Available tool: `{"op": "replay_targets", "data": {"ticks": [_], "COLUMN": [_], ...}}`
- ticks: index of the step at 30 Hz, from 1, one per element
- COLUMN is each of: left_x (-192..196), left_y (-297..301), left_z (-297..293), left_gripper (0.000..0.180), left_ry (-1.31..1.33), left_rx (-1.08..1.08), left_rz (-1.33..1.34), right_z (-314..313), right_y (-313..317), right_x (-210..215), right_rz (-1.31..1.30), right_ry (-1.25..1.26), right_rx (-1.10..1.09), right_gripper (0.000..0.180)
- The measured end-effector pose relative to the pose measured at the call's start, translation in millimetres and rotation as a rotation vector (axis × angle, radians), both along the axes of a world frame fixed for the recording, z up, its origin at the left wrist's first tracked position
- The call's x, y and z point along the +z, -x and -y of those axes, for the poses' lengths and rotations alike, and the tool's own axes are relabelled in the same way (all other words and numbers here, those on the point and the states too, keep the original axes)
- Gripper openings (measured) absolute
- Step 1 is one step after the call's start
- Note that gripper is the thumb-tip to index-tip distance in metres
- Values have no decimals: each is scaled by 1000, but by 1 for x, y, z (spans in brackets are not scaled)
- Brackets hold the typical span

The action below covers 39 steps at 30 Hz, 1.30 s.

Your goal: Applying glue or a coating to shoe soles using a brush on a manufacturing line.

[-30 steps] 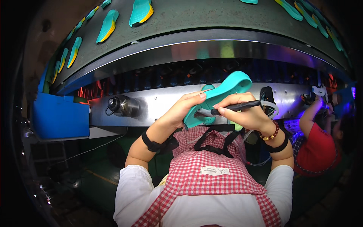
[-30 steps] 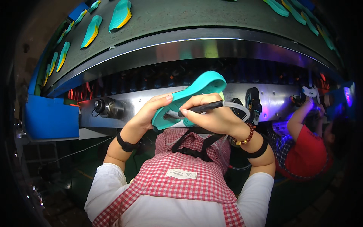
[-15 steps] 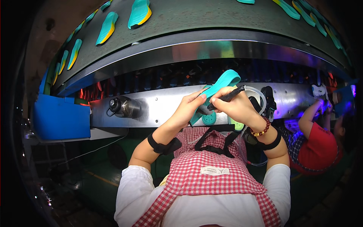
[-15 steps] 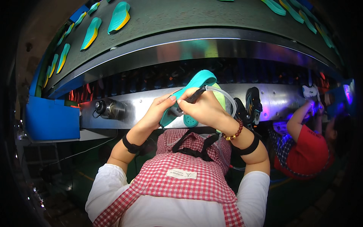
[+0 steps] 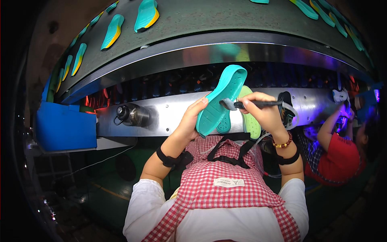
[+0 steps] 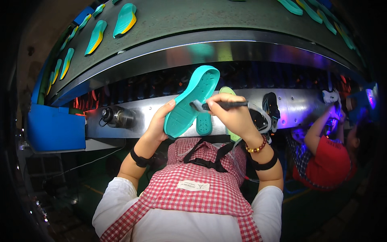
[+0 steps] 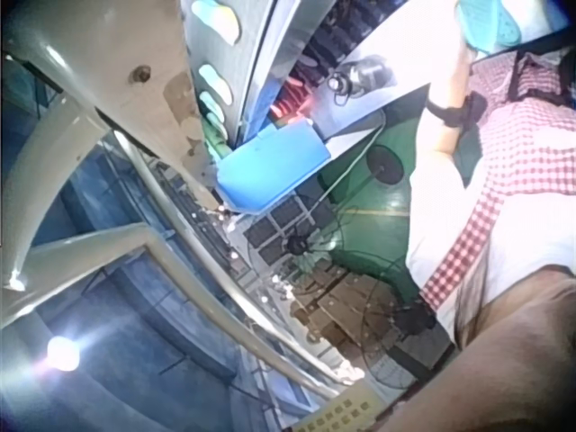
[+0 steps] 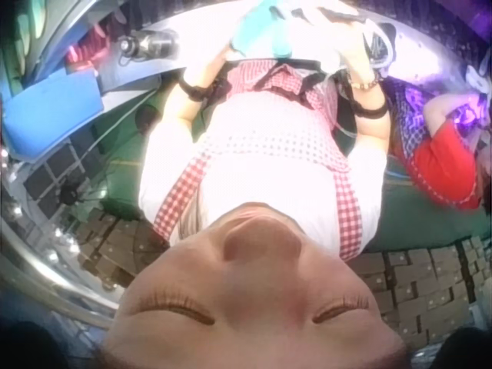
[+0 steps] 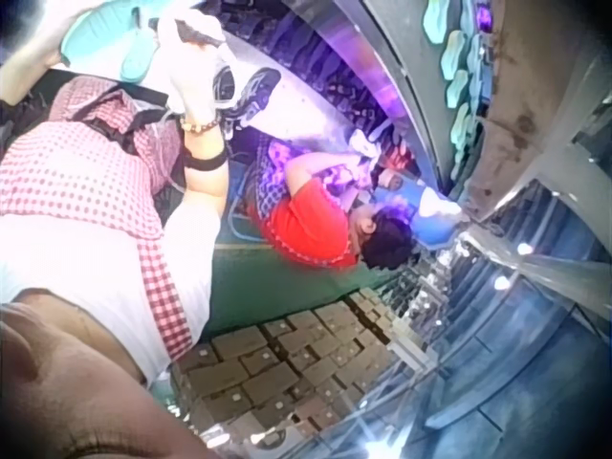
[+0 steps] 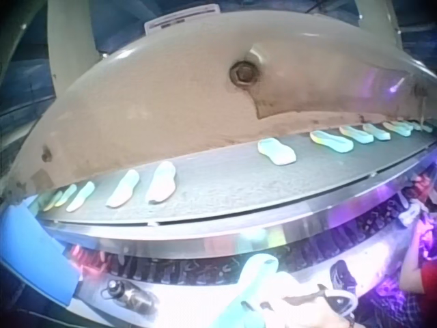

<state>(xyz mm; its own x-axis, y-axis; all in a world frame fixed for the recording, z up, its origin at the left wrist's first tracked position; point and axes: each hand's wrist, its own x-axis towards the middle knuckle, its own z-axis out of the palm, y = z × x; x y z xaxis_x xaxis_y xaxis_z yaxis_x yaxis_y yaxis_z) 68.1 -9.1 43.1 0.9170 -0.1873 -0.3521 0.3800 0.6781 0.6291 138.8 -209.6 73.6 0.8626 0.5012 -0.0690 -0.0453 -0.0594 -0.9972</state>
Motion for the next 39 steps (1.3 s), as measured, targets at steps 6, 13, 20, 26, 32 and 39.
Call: {"op": "replay_targets", "data": {"ticks": [6,13,20,26,32,39], "left_x": [-10,-5,-2,-2,0,-3], "left_y": [0,1,4,7,7,9], "left_z": [-3,-5,-5,-1,2,11], "left_gripper": [46,48,49,50,49,50], "left_ry": [323,401,441,478,425,101], "left_rx": [5,4,-46,-56,-96,-124], "left_rz": [-180,-105,-76,-101,-98,10], "right_z": [6,5,9,19,20,4], "right_y": [16,33,31,22,18,11], "right_x": [22,22,26,29,23,21], "right_rz": [789,1179,1018,545,-57,-242], "right_ry": [141,287,231,-21,-30,-11], "right_rx": [270,460,443,306,201,95], "right_gripper": [24,23,25,22,17,24]}}
